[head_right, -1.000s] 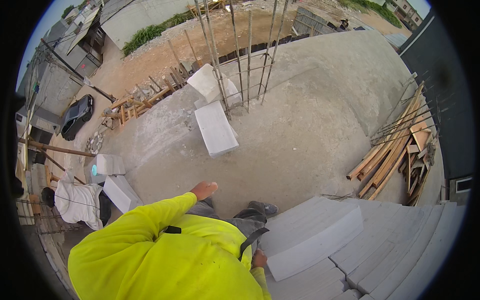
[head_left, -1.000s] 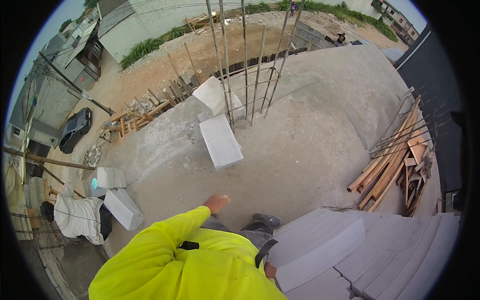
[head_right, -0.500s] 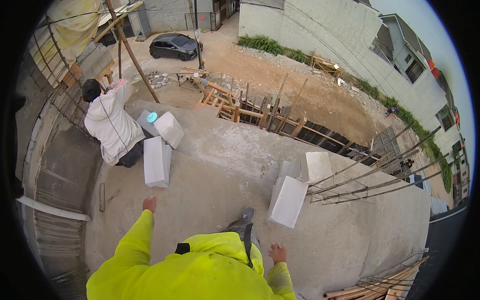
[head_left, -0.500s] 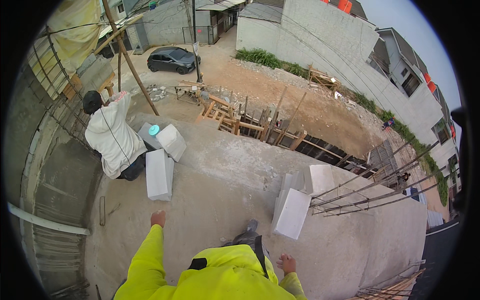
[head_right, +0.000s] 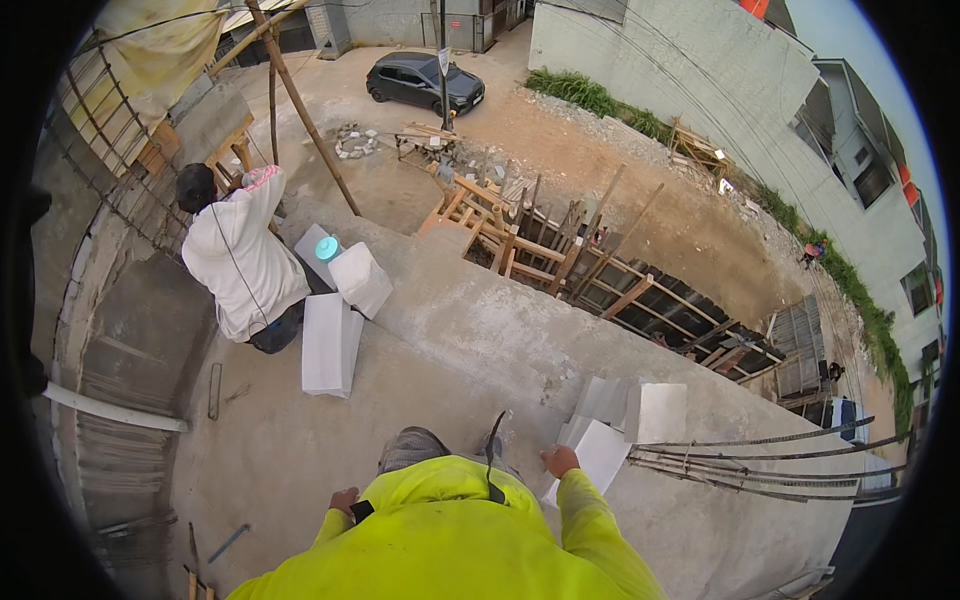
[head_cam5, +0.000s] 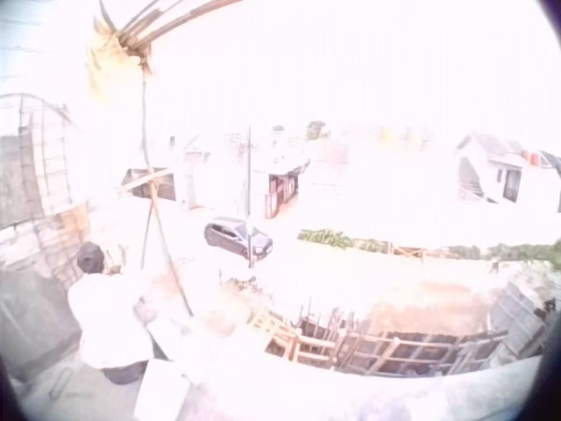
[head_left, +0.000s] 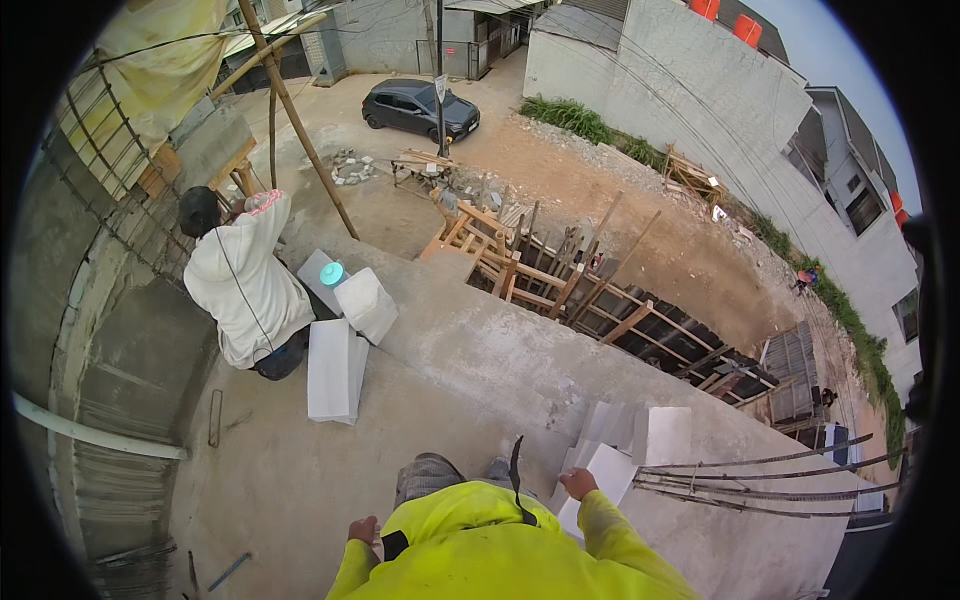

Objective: The person repeatedly picks up large white concrete blocks from a stack on a rooftop, carries them to the edge, and hands them down to another worker below. The cycle of retrieving, transporting, and passing blocks continues throughout the clip.

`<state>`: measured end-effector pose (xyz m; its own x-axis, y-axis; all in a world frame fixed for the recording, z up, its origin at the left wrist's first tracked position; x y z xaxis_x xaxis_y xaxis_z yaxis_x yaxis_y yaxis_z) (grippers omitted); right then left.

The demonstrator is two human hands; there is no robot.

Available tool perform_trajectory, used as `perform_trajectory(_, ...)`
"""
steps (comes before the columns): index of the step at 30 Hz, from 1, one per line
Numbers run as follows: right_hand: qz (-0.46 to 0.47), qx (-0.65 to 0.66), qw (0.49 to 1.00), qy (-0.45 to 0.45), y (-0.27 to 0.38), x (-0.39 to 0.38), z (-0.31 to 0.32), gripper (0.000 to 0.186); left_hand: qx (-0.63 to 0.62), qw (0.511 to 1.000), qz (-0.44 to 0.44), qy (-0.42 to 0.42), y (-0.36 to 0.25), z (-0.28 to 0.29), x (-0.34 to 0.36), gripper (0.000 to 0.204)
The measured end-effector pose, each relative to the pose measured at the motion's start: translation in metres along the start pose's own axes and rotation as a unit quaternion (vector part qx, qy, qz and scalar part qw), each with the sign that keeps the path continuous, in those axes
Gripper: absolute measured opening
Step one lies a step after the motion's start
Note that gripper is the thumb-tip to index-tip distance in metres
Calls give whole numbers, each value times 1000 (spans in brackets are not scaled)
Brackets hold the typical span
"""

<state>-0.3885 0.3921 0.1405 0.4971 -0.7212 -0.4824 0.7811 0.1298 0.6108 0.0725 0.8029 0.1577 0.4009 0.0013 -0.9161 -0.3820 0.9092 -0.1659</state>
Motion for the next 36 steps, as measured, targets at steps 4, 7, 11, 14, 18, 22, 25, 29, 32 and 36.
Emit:
perform_trajectory(4, 21, -83, 996, -3, 74, 106, 54, 49, -219, 975, -21, 17, -115, 17, -19, 41)
perform_trajectory(7, 91, -1, 995, -28, 143, 179, 78, 56, -225, 973, -38, 19, -173, 28, 6, 42)
perform_trajectory(11, 131, 110, 982, -82, 205, 243, 78, 51, -23, 994, -103, 0, -222, 54, 83, 41)
perform_trajectory(14, 73, 135, 984, -86, 226, 255, 63, 51, 203, 965, -160, -42, -256, 105, 115, 42)
perform_trajectory(18, 23, 96, 993, -71, 245, 247, 48, 52, -62, 997, 51, -18, -314, 171, 126, 42)
perform_trajectory(22, -72, 138, 986, -65, 242, 239, 38, 55, -62, 998, 15, -16, -423, 217, 136, 48)
perform_trajectory(25, -94, 97, 990, -49, 235, 258, 36, 56, -91, 996, -4, 14, -496, 216, 149, 51)
perform_trajectory(29, -107, 123, 986, -13, 235, 319, 43, 56, -114, 992, -28, 37, -555, 186, 162, 49)
perform_trajectory(32, -96, 130, 987, -8, 251, 394, 68, 57, -105, 993, -11, 55, -600, 160, 176, 46)
perform_trajectory(36, -43, 93, 994, -29, 284, 509, 130, 59, -33, 996, 59, 62, -642, 134, 181, 41)
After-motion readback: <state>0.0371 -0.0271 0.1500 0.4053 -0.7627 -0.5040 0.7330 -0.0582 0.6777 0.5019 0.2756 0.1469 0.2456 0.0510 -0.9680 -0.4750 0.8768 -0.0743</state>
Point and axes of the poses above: each hand's wrist, its own x-axis towards the middle knuckle, its own z-axis out of the back of the hand, y = z × x, the point moved 5 cm from there along x, towards the middle knuckle, and after that the axes turned 14 degrees about z, right-handed, at the moved point
